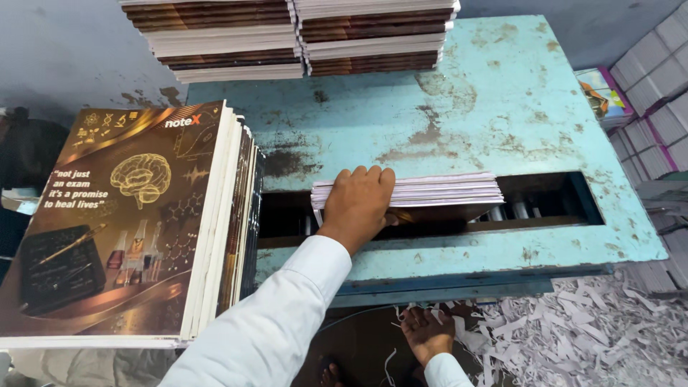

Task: The person places stacks of loose paper into a binding machine, presses down to secure the binding, and then stacks the finished notebooks on a pile.

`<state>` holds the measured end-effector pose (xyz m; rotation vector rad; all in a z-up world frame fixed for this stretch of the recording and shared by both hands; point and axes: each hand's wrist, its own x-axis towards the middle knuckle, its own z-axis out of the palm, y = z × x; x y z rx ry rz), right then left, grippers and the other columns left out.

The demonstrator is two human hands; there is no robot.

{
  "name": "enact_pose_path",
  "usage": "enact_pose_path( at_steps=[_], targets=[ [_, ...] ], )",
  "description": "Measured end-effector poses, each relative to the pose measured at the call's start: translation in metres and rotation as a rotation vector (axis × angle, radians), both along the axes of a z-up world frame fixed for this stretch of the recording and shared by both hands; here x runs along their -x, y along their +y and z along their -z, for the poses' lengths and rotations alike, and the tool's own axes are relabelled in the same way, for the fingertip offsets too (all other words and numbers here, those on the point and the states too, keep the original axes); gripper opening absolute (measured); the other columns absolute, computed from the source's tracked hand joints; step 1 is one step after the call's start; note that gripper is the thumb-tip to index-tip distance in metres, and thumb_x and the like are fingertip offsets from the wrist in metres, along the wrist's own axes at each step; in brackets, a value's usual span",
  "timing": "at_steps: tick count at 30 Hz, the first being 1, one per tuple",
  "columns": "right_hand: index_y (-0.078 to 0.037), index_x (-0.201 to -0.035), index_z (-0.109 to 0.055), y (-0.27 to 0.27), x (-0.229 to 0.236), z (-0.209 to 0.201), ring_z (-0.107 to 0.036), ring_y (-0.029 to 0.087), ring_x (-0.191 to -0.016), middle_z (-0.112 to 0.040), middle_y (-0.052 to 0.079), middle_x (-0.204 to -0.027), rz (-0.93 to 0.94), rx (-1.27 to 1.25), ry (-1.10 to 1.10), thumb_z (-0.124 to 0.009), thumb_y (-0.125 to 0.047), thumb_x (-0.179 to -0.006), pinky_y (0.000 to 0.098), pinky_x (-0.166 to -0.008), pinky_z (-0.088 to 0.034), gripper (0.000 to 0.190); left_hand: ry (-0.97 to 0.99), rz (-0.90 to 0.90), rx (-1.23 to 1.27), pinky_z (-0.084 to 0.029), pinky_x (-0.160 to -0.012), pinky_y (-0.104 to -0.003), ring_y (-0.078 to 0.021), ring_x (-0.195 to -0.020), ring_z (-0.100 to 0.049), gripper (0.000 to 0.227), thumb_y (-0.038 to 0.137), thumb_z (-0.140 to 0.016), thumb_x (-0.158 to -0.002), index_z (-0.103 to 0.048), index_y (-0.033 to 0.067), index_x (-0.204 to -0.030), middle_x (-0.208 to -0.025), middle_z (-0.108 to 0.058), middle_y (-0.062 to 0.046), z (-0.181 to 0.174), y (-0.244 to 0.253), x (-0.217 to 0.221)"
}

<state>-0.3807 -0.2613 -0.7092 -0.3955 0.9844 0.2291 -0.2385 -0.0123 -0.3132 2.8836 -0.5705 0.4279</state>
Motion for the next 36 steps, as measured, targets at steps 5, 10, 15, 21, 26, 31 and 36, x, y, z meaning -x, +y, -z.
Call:
enact_pose_path(
  at_steps=[5, 10, 15, 21, 26, 31, 36],
  targets=[
    [-0.008, -0.112, -0.050, 0.003, 0.000, 0.001, -0.058, 0.035, -0.102, -0.063, 0.017, -0.118, 0.017, 0.005, 0.003, -0.042, -0.048, -0.089, 0.0513, -0.093, -0.043, 0.047, 0.013, 0.002, -0.014, -0.047, -0.077, -0.042, -0.0274, -0.092, -0.064, 0.060, 0.041, -0.091, -0.064, -0.059, 0.0076, -0.102, -0.093, -0.064, -0.007, -0.002, 0.000, 0.000],
    [-0.010, -0.104, -0.048, 0.001, -0.009, 0.002, -0.055, 0.033, -0.097, -0.063, 0.018, -0.113, 0.036, 0.023, 0.046, -0.045, -0.046, -0.091, 0.0499, -0.089, -0.044, 0.039, 0.024, 0.006, 0.007, -0.047, -0.077, -0.043, -0.0280, -0.092, -0.064, 0.061, 0.040, -0.092, -0.063, -0.059, 0.0073, -0.103, -0.093, -0.064, -0.007, -0.003, 0.000, 0.000],
    [-0.011, -0.098, -0.046, -0.002, -0.010, 0.000, -0.058, 0.036, -0.097, -0.064, 0.020, -0.112, 0.010, -0.012, 0.034, -0.045, -0.045, -0.089, 0.0512, -0.086, -0.046, 0.035, -0.009, 0.006, 0.030, -0.046, -0.078, -0.043, -0.0278, -0.093, -0.064, 0.060, 0.038, -0.092, -0.062, -0.060, 0.0078, -0.103, -0.093, -0.064, -0.007, -0.002, 0.000, 0.001],
    [-0.013, -0.097, -0.045, -0.010, 0.000, -0.006, -0.063, 0.039, -0.102, -0.065, 0.018, -0.117, -0.023, 0.033, 0.028, -0.044, -0.034, -0.088, 0.0563, -0.092, -0.047, 0.023, -0.032, 0.010, 0.034, -0.047, -0.077, -0.043, -0.0278, -0.092, -0.064, 0.059, 0.039, -0.092, -0.062, -0.060, 0.0080, -0.101, -0.093, -0.064, -0.007, -0.001, 0.000, 0.001],
    [-0.010, -0.106, -0.059, -0.016, 0.002, -0.035, -0.065, 0.035, -0.086, -0.073, 0.015, -0.109, -0.639, 0.499, 0.023, -0.052, -0.026, -0.089, 0.0492, -0.079, -0.052, 0.025, -0.054, 0.015, 0.042, -0.047, -0.077, -0.043, -0.0279, -0.092, -0.064, 0.060, 0.040, -0.091, -0.062, -0.060, 0.0080, -0.101, -0.093, -0.065, -0.007, -0.003, 0.000, 0.002],
    [-0.006, -0.097, -0.066, -0.018, 0.012, -0.111, -0.067, 0.018, -0.067, -0.077, 0.009, -0.097, -1.101, 0.677, -0.362, -0.055, -0.025, -0.092, 0.0306, -0.059, -0.052, 0.022, 0.002, -0.010, 0.001, -0.047, -0.077, -0.042, -0.0268, -0.092, -0.064, 0.060, 0.042, -0.091, -0.064, -0.060, 0.0074, -0.103, -0.093, -0.065, -0.007, -0.004, -0.002, 0.002],
    [-0.004, -0.093, -0.064, -0.005, -0.001, -0.217, -0.063, 0.011, -0.065, -0.069, 0.007, -0.087, -1.114, 0.783, -0.604, -0.064, -0.011, -0.092, 0.0254, -0.057, -0.052, 0.007, 0.001, -0.010, -0.023, -0.047, -0.078, -0.041, -0.0264, -0.093, -0.064, 0.061, 0.041, -0.091, -0.064, -0.060, 0.0076, -0.104, -0.094, -0.065, -0.006, -0.005, -0.003, 0.004]
  ],
)
